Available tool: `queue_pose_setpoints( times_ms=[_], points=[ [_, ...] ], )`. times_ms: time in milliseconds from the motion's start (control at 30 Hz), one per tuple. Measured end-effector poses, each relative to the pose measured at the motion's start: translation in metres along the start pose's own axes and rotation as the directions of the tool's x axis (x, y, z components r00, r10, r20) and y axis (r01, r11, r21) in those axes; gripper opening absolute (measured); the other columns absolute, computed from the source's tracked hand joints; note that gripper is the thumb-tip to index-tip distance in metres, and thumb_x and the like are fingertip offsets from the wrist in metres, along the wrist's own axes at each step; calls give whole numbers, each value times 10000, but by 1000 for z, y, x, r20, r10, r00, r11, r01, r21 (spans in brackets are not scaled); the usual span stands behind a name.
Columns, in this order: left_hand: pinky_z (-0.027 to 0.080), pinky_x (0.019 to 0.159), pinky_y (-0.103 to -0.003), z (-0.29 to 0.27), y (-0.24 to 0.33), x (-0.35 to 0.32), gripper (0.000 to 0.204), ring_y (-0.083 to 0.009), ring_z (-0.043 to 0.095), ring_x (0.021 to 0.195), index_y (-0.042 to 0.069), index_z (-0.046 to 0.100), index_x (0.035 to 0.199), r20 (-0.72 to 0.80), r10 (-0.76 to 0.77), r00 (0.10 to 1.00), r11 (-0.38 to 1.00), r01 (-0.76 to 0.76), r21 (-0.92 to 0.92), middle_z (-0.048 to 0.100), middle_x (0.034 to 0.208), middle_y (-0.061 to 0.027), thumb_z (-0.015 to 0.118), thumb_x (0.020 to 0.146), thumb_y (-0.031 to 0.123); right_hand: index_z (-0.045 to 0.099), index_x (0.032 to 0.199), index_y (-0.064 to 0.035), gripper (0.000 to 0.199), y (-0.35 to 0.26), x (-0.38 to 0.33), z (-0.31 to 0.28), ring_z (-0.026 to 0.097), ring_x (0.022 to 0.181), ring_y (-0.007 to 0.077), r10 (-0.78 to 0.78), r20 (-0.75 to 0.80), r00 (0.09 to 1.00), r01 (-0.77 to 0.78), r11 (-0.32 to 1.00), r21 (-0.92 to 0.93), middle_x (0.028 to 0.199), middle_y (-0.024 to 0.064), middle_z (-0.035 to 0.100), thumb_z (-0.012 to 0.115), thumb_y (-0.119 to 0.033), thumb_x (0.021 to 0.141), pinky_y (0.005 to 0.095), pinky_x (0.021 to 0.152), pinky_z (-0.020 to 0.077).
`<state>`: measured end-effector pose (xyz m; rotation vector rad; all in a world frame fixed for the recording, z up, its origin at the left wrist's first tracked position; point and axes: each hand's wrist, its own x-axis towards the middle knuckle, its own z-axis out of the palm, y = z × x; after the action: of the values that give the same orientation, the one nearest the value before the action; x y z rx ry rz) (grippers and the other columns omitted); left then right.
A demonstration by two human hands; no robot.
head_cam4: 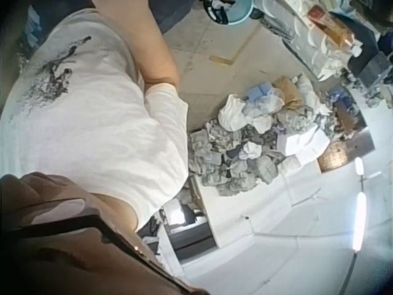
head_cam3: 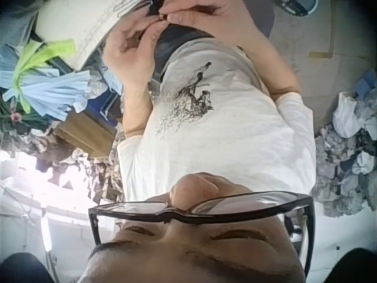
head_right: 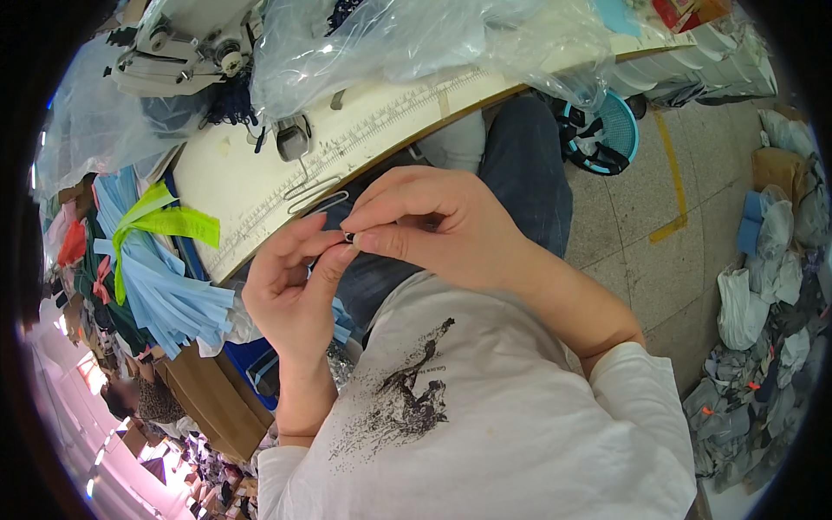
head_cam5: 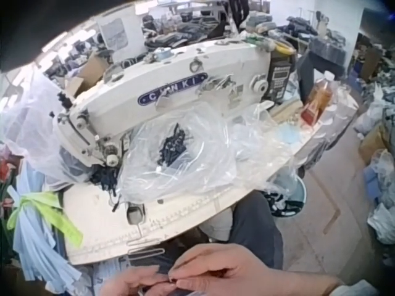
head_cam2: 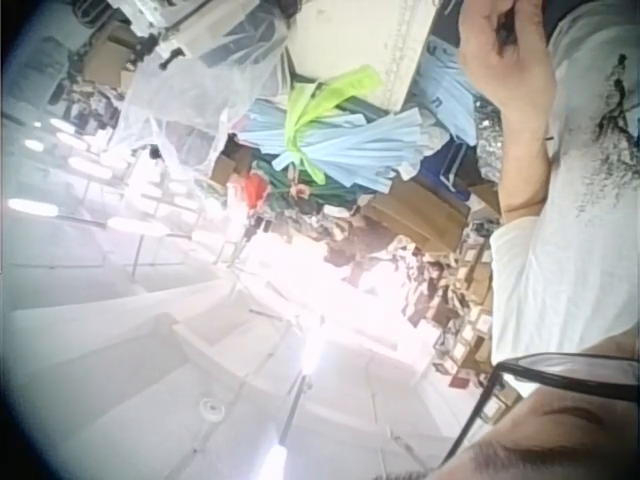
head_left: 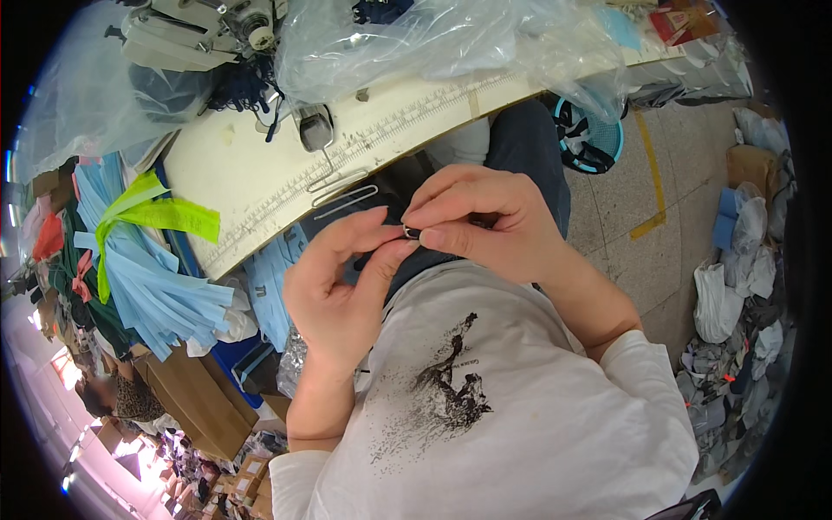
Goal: The recorder is manually threading metal buckles or sliders onto fabric straps at a workshop bench.
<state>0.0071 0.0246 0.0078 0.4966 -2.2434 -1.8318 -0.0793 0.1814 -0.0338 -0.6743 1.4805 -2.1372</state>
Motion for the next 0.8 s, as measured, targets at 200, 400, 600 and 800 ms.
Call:
queue_pose_setpoints(
  times_ms=[200,400,600,800],
  points=[
    [483,623,-291,-2,-5,10,242,-227,618,705,17,673,907,137,346,928,850,-372,372,665,804,-96,776,690,-19,669,992,-11,112,-5,0,2,572,742,49,201,-43,979,-200,979,33,845,8,626,648,-61,894,181,632,451],
    [481,608,-308,3,-14,17,256,-237,600,696,31,638,896,164,635,755,616,-623,482,655,864,-93,740,672,-41,625,992,-25,92,-12,0,8,468,637,10,250,-66,966,-252,968,-13,791,-30,576,584,-89,940,172,520,374],
    [483,610,-269,9,-24,11,273,-206,599,688,10,611,879,-12,481,877,877,-480,31,637,871,-120,702,650,-108,539,1057,-49,106,-3,-1,12,454,636,13,255,-102,962,-229,949,216,867,-25,550,547,-89,959,161,515,358],
    [474,622,-249,-6,-20,12,276,-168,579,693,-20,609,901,198,374,906,927,-357,-115,632,874,-110,697,659,-119,520,1079,-33,137,-5,3,13,526,841,34,190,-104,976,-166,964,210,954,-3,548,559,-59,950,180,707,449]
  ],
)
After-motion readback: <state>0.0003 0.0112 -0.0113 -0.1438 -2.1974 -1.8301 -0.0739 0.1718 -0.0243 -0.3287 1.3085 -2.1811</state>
